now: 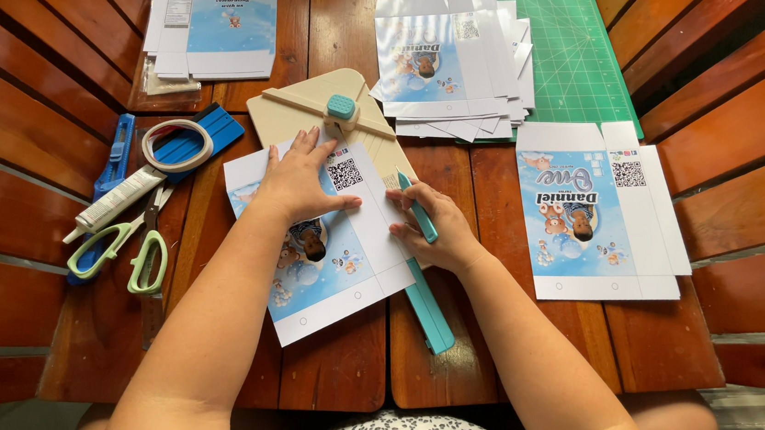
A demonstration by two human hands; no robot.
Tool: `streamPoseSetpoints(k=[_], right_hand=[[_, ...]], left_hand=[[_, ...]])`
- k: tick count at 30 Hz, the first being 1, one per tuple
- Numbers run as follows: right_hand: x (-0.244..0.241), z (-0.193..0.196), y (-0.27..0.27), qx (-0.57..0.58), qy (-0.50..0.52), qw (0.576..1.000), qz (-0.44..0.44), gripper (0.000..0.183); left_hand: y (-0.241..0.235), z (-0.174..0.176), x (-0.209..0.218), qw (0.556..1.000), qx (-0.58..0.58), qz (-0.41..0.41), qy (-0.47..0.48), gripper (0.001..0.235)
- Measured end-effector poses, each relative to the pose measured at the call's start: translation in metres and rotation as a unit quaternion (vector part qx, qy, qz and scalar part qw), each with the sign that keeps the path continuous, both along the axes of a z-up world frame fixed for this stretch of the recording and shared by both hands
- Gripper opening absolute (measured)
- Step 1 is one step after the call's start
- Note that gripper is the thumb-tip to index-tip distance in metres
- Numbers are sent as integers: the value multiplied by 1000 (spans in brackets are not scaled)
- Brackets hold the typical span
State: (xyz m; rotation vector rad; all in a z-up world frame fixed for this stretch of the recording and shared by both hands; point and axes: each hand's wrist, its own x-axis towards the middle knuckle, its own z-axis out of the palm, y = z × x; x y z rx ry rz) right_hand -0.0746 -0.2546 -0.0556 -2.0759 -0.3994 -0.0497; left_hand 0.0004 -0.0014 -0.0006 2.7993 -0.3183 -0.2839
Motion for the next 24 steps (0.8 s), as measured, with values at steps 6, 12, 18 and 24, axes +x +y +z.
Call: streamPoseSetpoints(k=[6, 12, 18, 24], right_hand=[[1, 0, -1, 7, -21, 1000, 6, 33], [-1, 2, 0, 24, -7, 1000, 1, 32], [0, 1, 1, 21, 0, 1000, -2, 34], [-2, 4, 0, 12, -7, 1000, 0, 34]], left_hand=[[-4, -3, 6, 998, 52, -16, 8, 116], [-8, -24, 19, 997, 51, -43, 24, 121], [-8, -15, 9, 997, 49, -59, 21, 141], [-9, -7, 5, 997, 39, -55, 25, 141]])
